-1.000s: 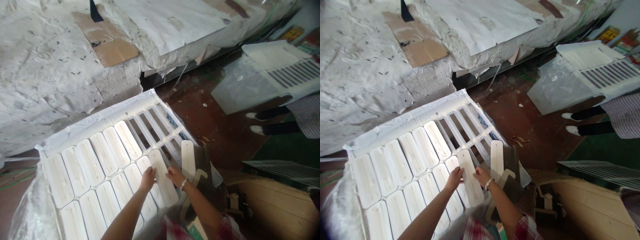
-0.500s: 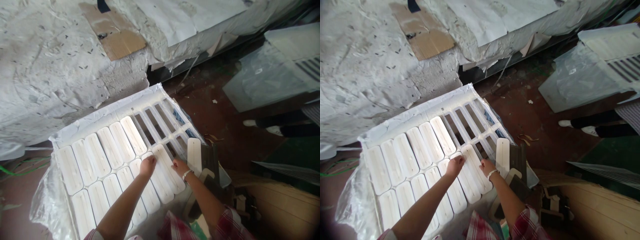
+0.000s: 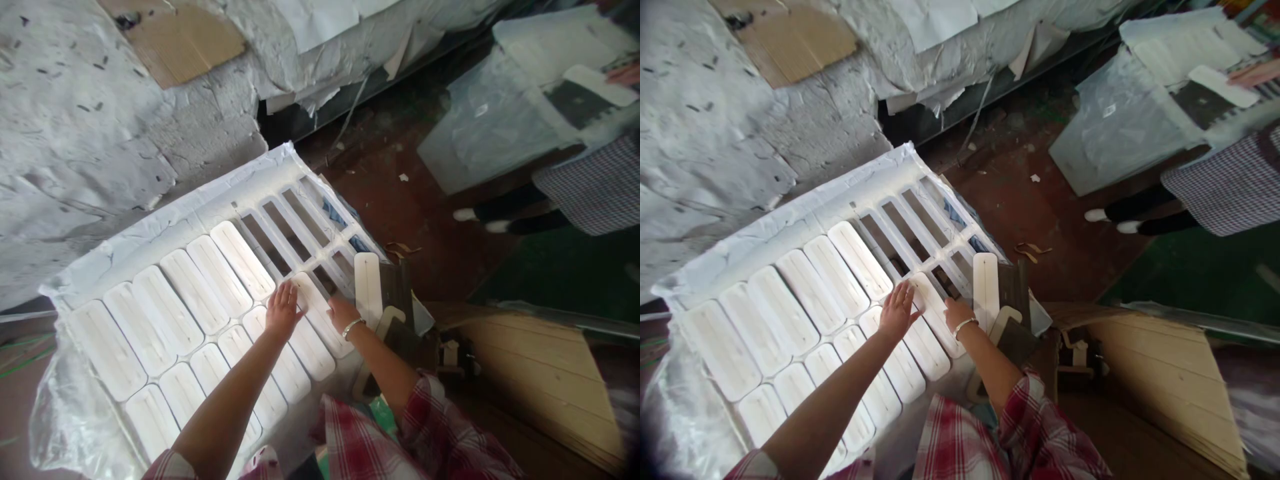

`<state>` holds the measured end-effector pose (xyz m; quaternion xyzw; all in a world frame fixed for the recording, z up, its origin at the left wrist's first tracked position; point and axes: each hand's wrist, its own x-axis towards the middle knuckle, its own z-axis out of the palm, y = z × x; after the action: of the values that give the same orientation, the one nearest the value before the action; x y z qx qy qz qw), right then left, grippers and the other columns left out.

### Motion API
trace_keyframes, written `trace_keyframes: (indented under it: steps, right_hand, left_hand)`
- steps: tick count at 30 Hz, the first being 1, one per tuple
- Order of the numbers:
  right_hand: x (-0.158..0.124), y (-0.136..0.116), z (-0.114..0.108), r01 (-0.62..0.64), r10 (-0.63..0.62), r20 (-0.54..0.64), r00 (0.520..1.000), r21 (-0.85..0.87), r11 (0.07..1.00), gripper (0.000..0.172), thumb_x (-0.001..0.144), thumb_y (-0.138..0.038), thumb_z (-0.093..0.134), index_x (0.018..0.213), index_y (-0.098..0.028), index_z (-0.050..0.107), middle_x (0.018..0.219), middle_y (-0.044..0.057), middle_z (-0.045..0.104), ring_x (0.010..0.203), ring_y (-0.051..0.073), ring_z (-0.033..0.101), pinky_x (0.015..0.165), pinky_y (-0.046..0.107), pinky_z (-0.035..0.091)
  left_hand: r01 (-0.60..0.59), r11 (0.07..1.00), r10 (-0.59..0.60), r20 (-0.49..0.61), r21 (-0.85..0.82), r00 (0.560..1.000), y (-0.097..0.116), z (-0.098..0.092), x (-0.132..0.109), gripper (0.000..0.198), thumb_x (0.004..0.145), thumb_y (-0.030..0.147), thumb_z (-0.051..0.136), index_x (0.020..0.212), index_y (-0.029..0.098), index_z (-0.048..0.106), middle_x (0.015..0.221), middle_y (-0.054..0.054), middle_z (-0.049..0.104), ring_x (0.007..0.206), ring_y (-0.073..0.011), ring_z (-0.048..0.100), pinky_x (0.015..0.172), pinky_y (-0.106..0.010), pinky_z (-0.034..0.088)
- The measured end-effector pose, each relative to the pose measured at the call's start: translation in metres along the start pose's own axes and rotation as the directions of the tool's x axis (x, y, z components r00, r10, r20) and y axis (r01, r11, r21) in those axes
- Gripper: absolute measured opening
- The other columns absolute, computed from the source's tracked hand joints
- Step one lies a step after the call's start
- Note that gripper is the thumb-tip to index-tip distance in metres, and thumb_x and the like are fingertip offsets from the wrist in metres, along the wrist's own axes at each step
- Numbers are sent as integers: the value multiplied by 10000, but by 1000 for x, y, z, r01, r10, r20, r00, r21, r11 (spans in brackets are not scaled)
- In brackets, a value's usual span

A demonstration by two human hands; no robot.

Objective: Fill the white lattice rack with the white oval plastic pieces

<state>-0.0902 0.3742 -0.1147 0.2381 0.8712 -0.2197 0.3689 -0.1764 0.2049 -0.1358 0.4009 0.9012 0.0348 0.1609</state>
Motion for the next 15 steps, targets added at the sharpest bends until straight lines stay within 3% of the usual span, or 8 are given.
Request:
trace_keyframes:
  steps: [5, 9, 13, 14, 15]
  right_hand:
    - [-4, -13, -1, -32, 32, -20, 999, -37, 999, 227, 839, -152, 471, 1037, -117, 575, 849, 137, 646, 816, 257, 622, 653, 327, 439]
    - [-18, -14, 0, -92, 88, -98, 991, -39, 995, 215, 823, -149, 485, 992, -95, 606, 816, 166, 640, 777, 266, 623, 638, 351, 460]
    - [-75, 30, 17, -138, 151, -277, 949, 68, 988, 190, 847, -251, 484, 966, -141, 583, 877, 135, 621, 844, 239, 596, 698, 343, 461]
    - [-91, 49, 26, -151, 225, -406, 886, 208, 966, 169, 821, -278, 520, 905, -143, 574, 858, 116, 613, 846, 223, 585, 734, 332, 459]
    - [-106, 70, 35, -195, 312, -451, 836, 287, 938, 181, 801, -296, 533, 881, -135, 544, 857, 108, 602, 836, 209, 579, 752, 330, 462]
  left_hand:
    - [-73, 995, 75, -34, 72, 997, 8, 11, -11, 936, 636, 515, 698, 1381, 95, 319, 1464, -163, 133, 1352, -329, 120, 1090, -504, 118]
    - [-83, 991, 89, -49, 105, 995, 25, 17, -19, 879, 686, 499, 661, 1376, 80, 314, 1461, -166, 127, 1353, -302, 132, 1085, -540, 34]
    - [-75, 992, 78, -27, 97, 997, 34, 20, -22, 886, 688, 479, 667, 1376, 58, 301, 1463, -179, 103, 1347, -310, 149, 1091, -512, 103]
    - [-80, 993, 82, -23, 92, 996, 35, 22, -23, 868, 703, 480, 653, 1378, 63, 300, 1465, -175, 97, 1349, -308, 146, 1089, -503, 130]
    - [-87, 993, 89, -19, 84, 996, 34, 23, -23, 836, 724, 484, 628, 1377, 71, 308, 1466, -169, 99, 1350, -307, 148, 1084, -497, 159]
